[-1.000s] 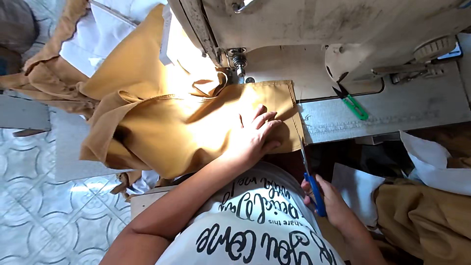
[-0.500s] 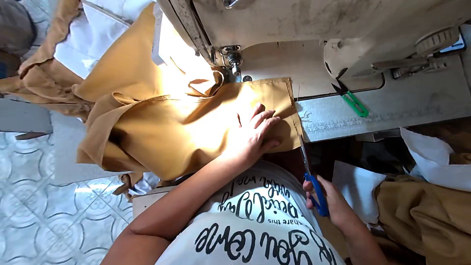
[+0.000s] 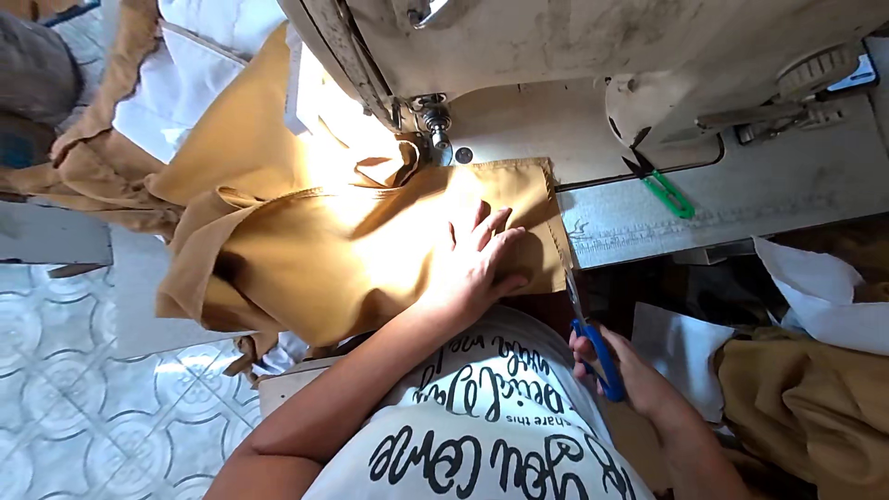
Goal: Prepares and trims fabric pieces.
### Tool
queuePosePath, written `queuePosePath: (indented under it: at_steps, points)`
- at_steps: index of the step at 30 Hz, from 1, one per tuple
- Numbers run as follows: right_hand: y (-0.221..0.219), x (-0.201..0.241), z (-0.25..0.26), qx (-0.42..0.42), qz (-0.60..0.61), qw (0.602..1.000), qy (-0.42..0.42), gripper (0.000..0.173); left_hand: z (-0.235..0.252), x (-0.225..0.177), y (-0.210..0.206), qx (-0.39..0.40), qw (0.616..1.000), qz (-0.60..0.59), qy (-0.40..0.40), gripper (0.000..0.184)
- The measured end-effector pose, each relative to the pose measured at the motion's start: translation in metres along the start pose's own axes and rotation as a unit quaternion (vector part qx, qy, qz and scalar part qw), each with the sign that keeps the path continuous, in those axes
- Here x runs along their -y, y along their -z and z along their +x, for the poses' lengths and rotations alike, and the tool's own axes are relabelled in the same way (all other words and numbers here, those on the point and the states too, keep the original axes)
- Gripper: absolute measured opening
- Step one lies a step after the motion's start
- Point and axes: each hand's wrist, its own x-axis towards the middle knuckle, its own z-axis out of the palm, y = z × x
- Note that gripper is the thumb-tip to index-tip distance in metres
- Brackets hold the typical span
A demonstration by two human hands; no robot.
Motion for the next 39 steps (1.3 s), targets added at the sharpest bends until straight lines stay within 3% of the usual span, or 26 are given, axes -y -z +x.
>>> queuePosePath:
  at_steps: [3,15,21,27,34,39]
  points:
    - [-0.001,0.008,0.005,-0.014,-0.022,1.000,0.004,0.054,-0.001,0.001,-0.001,0.005,1.000,-0.001,0.003,0.060]
    - [-0.016,0.004,-0.006,-0.066,0.046,0.997,0.014,0.024,-0.001,0.000,-0.001,-0.003,1.000,-0.001,0.000,0.060]
    - [-0.007,0.005,-0.005,-0.017,0.039,0.999,-0.024,0.040,-0.003,-0.001,0.000,0.011,1.000,-0.001,0.001,0.061]
    - [-0.006,0.017,0.007,-0.031,-0.023,0.999,-0.002,0.054,-0.008,-0.002,0.000,0.015,1.000,-0.009,-0.004,0.060]
    - [-0.016,0.011,0.004,-0.085,-0.025,0.996,0.013,0.048,-0.007,-0.002,0.000,0.011,1.000,-0.004,-0.006,0.062]
    - [-0.019,0.012,-0.002,-0.088,0.024,0.996,0.009,0.031,-0.007,-0.002,0.000,0.015,1.000,-0.010,-0.007,0.062]
